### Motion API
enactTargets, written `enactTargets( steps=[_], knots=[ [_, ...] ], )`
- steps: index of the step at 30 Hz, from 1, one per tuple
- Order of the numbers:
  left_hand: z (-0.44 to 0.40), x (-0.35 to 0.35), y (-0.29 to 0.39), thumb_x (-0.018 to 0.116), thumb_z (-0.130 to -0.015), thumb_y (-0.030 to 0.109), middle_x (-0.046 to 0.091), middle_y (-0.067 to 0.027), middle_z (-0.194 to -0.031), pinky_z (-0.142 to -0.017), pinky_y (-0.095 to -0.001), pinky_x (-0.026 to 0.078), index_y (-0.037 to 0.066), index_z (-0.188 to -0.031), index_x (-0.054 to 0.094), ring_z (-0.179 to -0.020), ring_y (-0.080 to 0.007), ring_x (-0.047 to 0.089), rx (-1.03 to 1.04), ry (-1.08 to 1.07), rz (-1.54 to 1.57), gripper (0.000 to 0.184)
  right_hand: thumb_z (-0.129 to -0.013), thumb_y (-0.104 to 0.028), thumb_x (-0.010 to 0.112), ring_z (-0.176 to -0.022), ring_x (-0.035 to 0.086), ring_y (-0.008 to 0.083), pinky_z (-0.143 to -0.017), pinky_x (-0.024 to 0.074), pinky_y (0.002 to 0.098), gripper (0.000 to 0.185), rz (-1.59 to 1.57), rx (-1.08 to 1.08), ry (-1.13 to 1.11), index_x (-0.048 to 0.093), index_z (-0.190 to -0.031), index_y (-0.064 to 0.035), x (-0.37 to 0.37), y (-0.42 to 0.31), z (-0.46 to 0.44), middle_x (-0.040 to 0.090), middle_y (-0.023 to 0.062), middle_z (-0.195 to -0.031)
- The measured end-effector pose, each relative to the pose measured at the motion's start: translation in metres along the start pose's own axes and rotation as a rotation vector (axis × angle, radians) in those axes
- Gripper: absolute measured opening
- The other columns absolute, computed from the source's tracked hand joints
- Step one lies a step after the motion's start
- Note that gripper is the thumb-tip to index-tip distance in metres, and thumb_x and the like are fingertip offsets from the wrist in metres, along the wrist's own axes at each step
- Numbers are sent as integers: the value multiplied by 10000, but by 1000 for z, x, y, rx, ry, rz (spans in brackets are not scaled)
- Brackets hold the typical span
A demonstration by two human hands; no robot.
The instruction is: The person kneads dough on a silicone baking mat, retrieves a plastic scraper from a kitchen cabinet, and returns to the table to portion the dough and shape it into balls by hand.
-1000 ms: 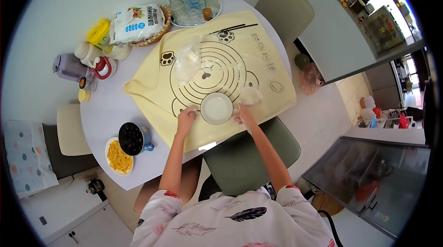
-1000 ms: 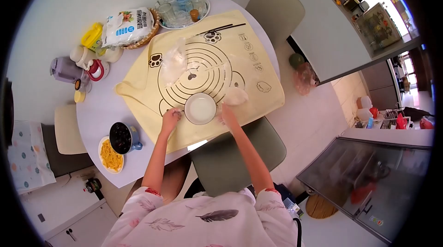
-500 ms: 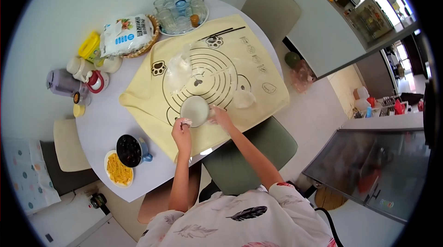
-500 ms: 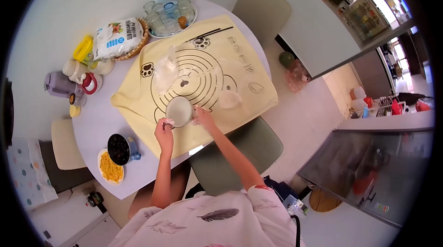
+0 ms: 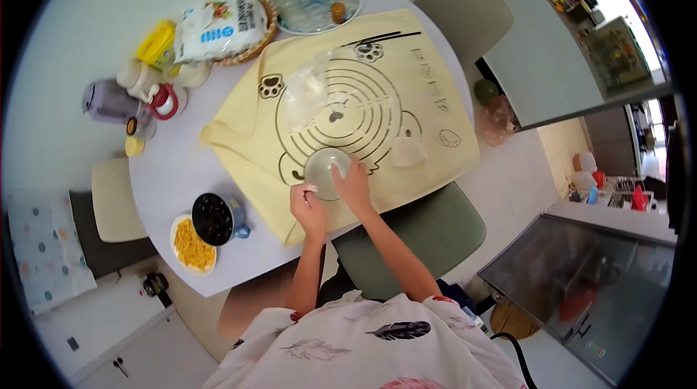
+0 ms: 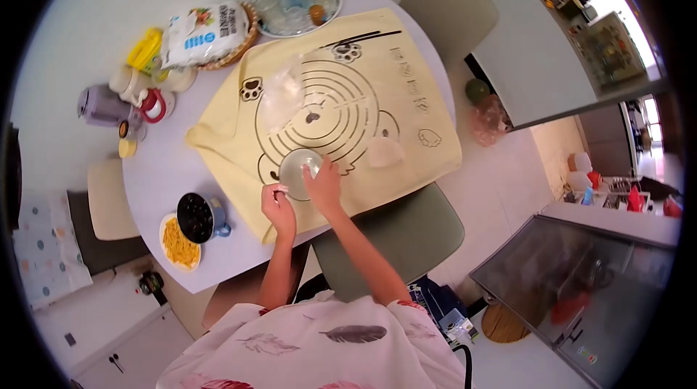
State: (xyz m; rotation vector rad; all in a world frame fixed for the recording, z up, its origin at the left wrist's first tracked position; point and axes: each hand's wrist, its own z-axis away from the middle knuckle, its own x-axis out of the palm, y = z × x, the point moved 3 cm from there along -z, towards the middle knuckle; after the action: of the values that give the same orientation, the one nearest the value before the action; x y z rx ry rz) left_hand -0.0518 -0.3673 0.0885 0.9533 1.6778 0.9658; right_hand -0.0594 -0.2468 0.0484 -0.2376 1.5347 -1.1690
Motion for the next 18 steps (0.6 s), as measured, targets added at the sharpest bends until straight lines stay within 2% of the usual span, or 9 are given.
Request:
enactTargets(
  steps=[3, 4, 5, 7, 8, 10, 11, 14, 18],
  knots=[
    [-2, -29, -38, 427, -764, -101, 543, -123, -775, -659, -305, 431, -22, -806, 519, -704, -236, 528, -111, 137, -29, 128, -796, -126, 518, -830, 545, 424, -738, 430, 484, 346, 17, 29, -104, 439, -1087, 43, 9, 19, -16, 564, 237, -842],
    [-4, -35, -43, 456, -765, -76, 541, -131, -790, -676, -312, 431, -26, -824, 524, -721, -244, 525, -118, 136, -50, 102, -796, -79, 491, -766, 595, 381, -654, 490, 453, 300, 59, -67, -92, 492, -1078, 21, 13, 33, -24, 592, 215, -809],
    [-4, -41, -47, 486, -766, -51, 538, -140, -805, -693, -320, 431, -30, -841, 529, -737, -251, 523, -127, 135, -70, 89, -796, -79, 491, -766, 595, 381, -654, 490, 453, 300, 62, -79, -107, 492, -1078, 21, 10, 39, -29, 592, 215, -809],
    [-7, -49, -58, 542, -756, 10, 536, -146, -835, -714, -342, 430, -32, -866, 532, -770, -266, 520, -192, 70, -188, 119, -800, -41, 462, -688, 632, 315, -517, 530, 392, 274, -46, 63, -265, 548, -1057, 4, 8, 46, -37, 612, 191, -829],
    [-7, -49, -63, 598, -745, 71, 533, -153, -866, -736, -364, 429, -34, -892, 535, -803, -281, 517, -253, -14, -302, 191, -800, -41, 462, -688, 632, 315, -517, 530, 392, 274, -43, 50, -272, 548, -1057, 4, 6, 46, -39, 612, 191, -829],
    [-4, -50, -58, 648, -715, 133, 525, -156, -880, -746, -381, 426, -32, -888, 529, -831, -297, 509, -231, -98, -500, 266, -771, -35, 487, -829, 587, 381, -730, 454, 433, 251, -148, 86, -280, 566, -1009, -29, 3, 44, -36, 611, 226, -850],
    [-1, -47, -56, 697, -685, 194, 516, -158, -894, -756, -399, 423, -29, -884, 524, -859, -313, 501, -205, -195, -697, 346, -771, -35, 487, -829, 587, 381, -730, 454, 433, 251, -146, 80, -285, 566, -1009, -29, 2, 43, -34, 611, 226, -850],
    [12, -42, -63, 737, -639, 243, 516, -162, -890, -757, -415, 427, -12, -862, 519, -881, -329, 502, -162, -304, -791, 403, -763, -32, 498, -824, 591, 376, -737, 458, 415, 261, -199, 131, -275, 590, -1007, -43, 7, 43, -33, 613, 218, -861],
    [20, -45, -76, 736, -635, 235, 513, -160, -885, -760, -419, 429, -3, -845, 512, -879, -326, 505, -170, -337, -840, 388, -754, -23, 482, -708, 623, 313, -616, 500, 385, 266, -212, -4, -307, 611, -984, -46, 15, 16, -33, 623, 185, -824]
  ],
)
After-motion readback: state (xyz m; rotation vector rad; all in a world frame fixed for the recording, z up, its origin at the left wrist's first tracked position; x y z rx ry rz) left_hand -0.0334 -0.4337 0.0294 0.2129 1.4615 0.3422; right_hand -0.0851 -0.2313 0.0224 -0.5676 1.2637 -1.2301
